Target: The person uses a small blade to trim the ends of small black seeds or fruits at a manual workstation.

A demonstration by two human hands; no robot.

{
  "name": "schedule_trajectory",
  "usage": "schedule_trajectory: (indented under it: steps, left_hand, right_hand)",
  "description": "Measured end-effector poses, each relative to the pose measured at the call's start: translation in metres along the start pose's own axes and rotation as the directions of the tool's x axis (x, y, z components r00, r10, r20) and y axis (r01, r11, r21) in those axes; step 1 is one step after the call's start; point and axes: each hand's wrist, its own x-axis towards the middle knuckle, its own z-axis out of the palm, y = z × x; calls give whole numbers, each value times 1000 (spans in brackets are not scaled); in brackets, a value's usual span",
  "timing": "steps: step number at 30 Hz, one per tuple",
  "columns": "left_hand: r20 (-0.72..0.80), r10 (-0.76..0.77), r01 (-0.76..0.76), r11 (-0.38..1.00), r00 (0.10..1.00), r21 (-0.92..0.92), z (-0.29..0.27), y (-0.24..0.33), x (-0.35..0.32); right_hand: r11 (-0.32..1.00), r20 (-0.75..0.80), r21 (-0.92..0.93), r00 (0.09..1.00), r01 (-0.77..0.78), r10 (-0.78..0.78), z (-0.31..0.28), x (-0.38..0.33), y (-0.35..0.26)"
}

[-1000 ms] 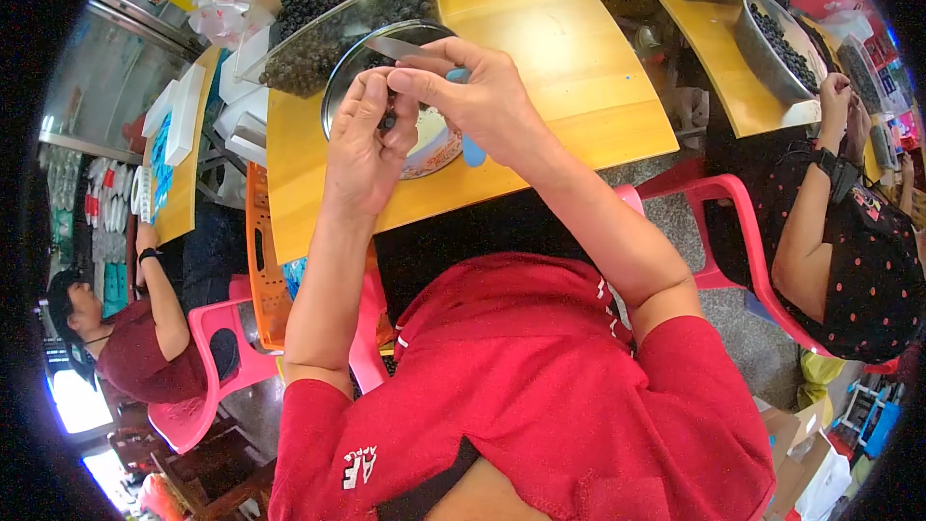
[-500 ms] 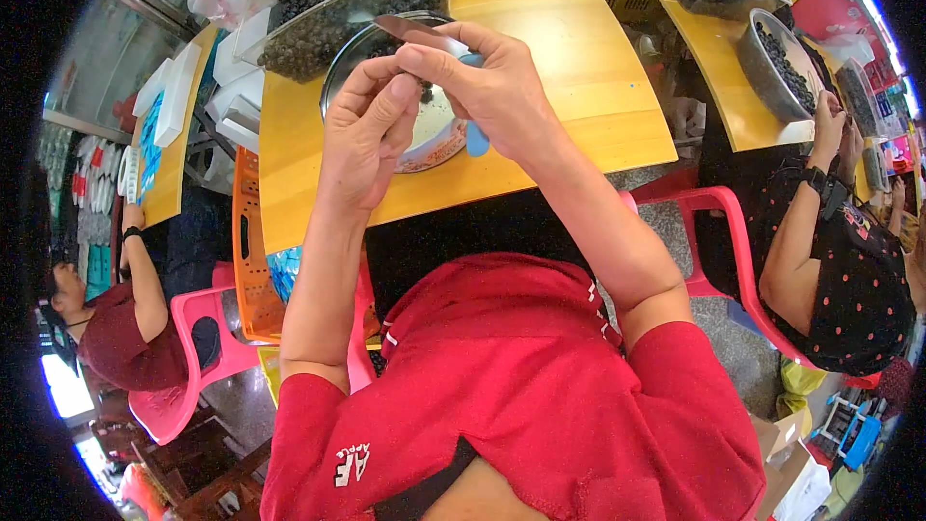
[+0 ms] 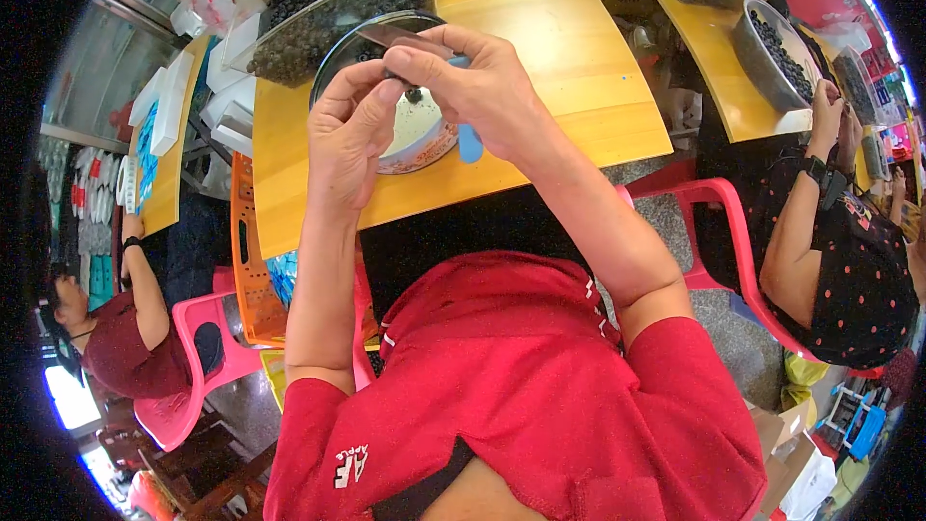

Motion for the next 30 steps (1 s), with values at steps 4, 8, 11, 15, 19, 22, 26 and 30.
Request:
schedule_trajectory:
  steps: [4,8,11,15,19,22,26,30]
  left_hand:
    - [-9,55,-54,989,998,140,2,3,0]
    - [-9,44,-43,991,999,125,0,6,-2]
    - [-5,60,-58,986,998,155,2,3,-1]
    - [-3,16,-15,993,1000,113,3,2,-3]
    - [43,-16,16,1000,999,-11,-3,-2,-2]
    - [83,-8,17,993,997,-120,-3,-3,-1]
    - [76,-28,44,975,997,-218,-1,1,1]
    - [61,-5,19,972,998,-234,1,0,3]
  right_hand:
    - [1000,9,-15,1000,-15,15,-4,-1,1]
    - [997,15,58,998,-55,54,-4,-2,3]
    - [997,-21,42,998,-63,63,-3,-3,1]
    - [998,3,5,998,-60,60,0,-2,-1]
    - [995,10,-12,995,-101,101,0,-2,-2]
    - [993,38,54,994,-105,103,1,-3,-4]
    - [992,49,121,999,-21,15,-1,-5,0]
    - [979,57,-111,985,171,-166,-1,-11,-1]
